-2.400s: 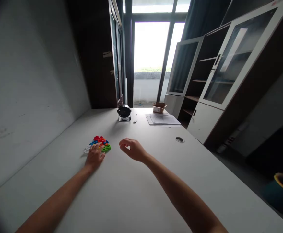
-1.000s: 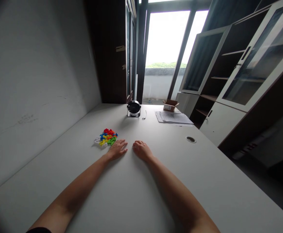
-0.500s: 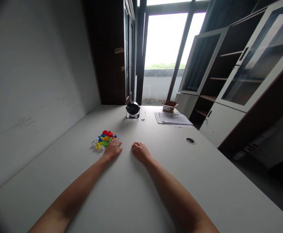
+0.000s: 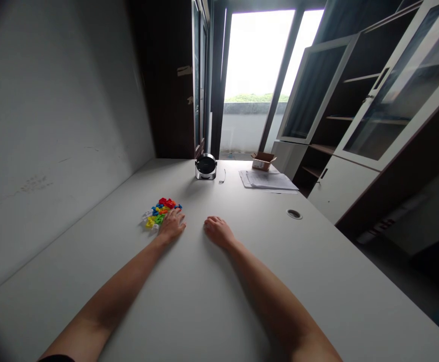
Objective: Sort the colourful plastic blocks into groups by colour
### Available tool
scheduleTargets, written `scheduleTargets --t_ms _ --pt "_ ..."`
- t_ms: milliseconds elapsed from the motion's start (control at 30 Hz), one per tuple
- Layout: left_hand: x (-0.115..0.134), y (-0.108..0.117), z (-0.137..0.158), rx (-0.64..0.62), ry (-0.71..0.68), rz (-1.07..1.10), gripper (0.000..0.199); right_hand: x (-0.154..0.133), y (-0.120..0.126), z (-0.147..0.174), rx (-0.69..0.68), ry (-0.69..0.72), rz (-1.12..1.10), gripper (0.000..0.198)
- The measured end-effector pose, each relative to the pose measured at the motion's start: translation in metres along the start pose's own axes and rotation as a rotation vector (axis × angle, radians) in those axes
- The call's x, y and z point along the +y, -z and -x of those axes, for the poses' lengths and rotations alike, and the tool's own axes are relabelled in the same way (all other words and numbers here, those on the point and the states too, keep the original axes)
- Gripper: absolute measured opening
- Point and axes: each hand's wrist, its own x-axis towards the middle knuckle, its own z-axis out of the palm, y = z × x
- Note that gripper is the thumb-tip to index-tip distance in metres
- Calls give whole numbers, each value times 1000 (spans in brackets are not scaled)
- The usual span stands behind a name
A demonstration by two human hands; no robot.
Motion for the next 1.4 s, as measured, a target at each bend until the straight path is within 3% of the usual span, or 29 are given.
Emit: scheduleTargets --t_ms 167,300,500,767,1033,1400 --pt "-7 -2 0 89 80 -18 32 -1 1 0 5 4 -14 27" --pt "-13 -4 -4 155 34 -5 33 -1 0 0 14 7 -21 25" --pt "-24 -10 -24 147 -25 -43 43 0 -1 0 32 2 -21 24" --pt "-31 -8 -48 175 30 -101 31 0 -3 1 28 -4 6 22" --pt "-28 -4 -35 212 106 -134 28 2 -4 1 27 -12 -4 21" --pt "-32 0 -26 246 148 -17 17 1 -2 1 38 4 -20 23"
